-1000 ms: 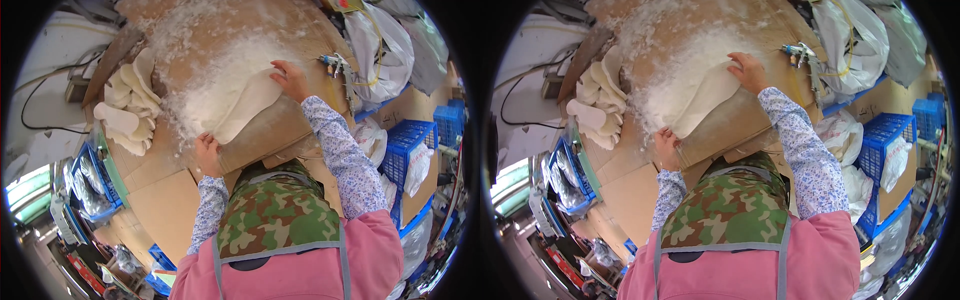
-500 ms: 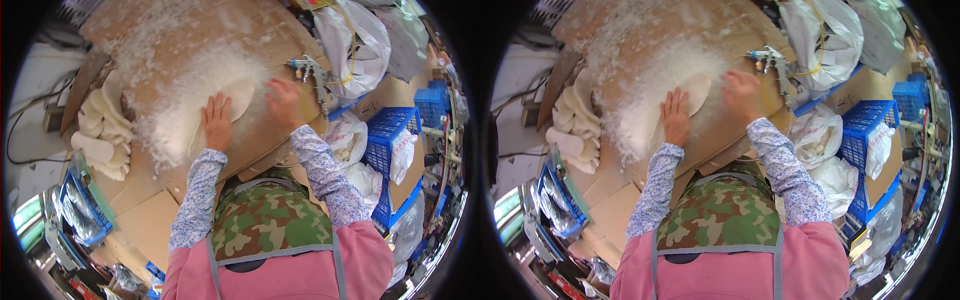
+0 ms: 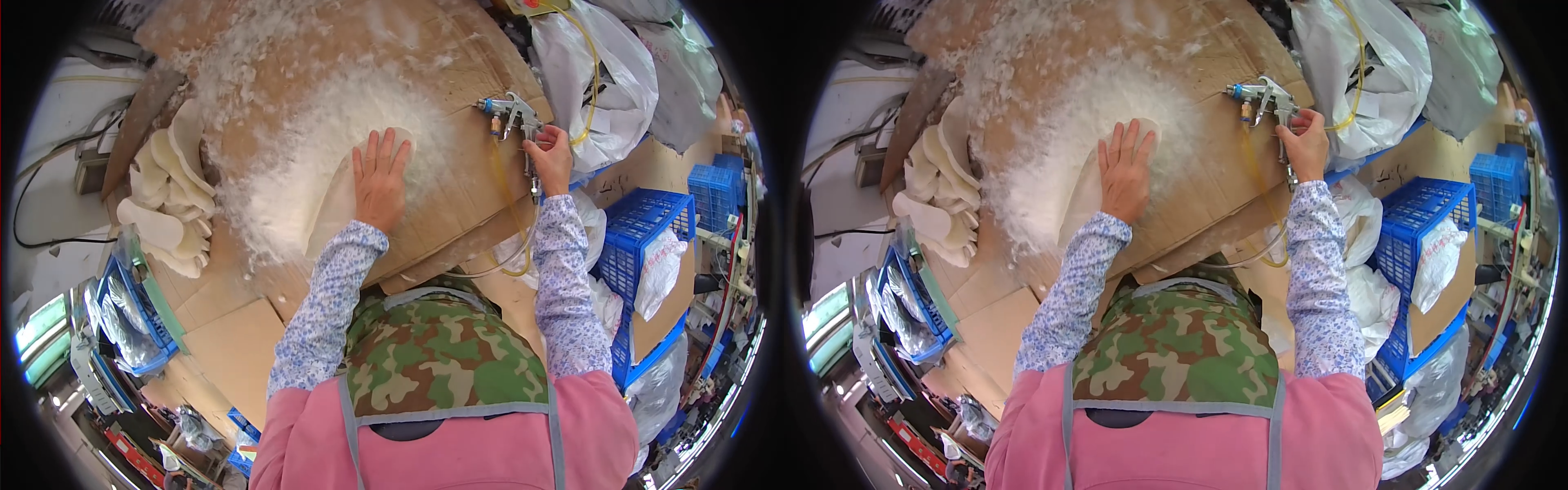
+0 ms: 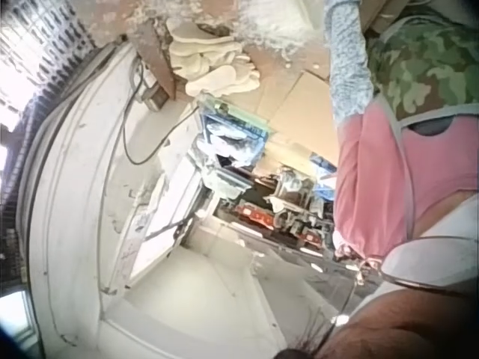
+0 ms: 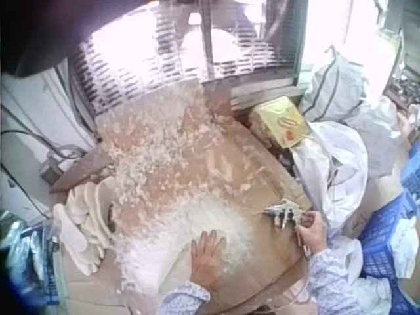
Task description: Spraying adhesive onto shoe insoles using a pneumatic spray gun and stacking them.
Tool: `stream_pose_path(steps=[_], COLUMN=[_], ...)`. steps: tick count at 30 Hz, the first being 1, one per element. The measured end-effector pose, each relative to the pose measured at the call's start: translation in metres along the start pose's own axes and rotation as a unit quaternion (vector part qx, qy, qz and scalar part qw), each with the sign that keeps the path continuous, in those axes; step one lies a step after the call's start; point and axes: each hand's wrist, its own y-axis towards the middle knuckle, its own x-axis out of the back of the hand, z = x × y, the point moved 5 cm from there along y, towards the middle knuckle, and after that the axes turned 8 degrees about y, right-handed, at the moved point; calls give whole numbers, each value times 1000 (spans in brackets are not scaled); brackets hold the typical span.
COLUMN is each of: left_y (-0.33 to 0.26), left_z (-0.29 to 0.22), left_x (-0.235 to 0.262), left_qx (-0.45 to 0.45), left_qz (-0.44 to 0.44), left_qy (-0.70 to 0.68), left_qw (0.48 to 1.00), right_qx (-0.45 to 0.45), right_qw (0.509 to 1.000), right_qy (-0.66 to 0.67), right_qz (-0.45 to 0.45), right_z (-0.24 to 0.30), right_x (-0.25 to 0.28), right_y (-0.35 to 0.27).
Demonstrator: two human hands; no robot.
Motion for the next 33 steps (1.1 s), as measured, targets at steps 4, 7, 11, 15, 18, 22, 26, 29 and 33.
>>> stream_pose_path(steps=[4, 7, 11, 15, 18, 22, 26, 29, 33], left_y=[4, 6, 2, -19, -51, -74, -85, -82, -85], left_z=[-1, -6, 4, 9, 24, 41, 53, 52, 56], left_x=[-10, -10, -12, 18, 22, 27, 24, 28, 27], left_qx=[-16, -23, -24, 14, 0, 24, 32, 30, 48], left_qz=[19, 24, 16, 5, 54, 34, 25, 21, 13], left_qy=[-15, -8, -2, -89, -58, -41, -55, -72, -77], left_qw=[1000, 999, 1000, 996, 997, 998, 998, 997, 996], right_qx=[-34, -87, -12, -27, -126, -191, -117, 77, 71], right_qw=[999, 995, 998, 983, 923, 913, 914, 921, 914], right_qy=[-29, 4, -28, 157, 324, 217, 178, 130, 19], right_qz=[-22, 39, 49, 86, 164, 287, 346, 360, 400], right_z=[-22, -33, 24, 102, 148, 147, 180, 187, 204], right_x=[4, -2, 4, 34, 33, 3, -41, -62, -75], right_y=[-10, -13, -19, -63, -101, -138, -176, -198, -211])
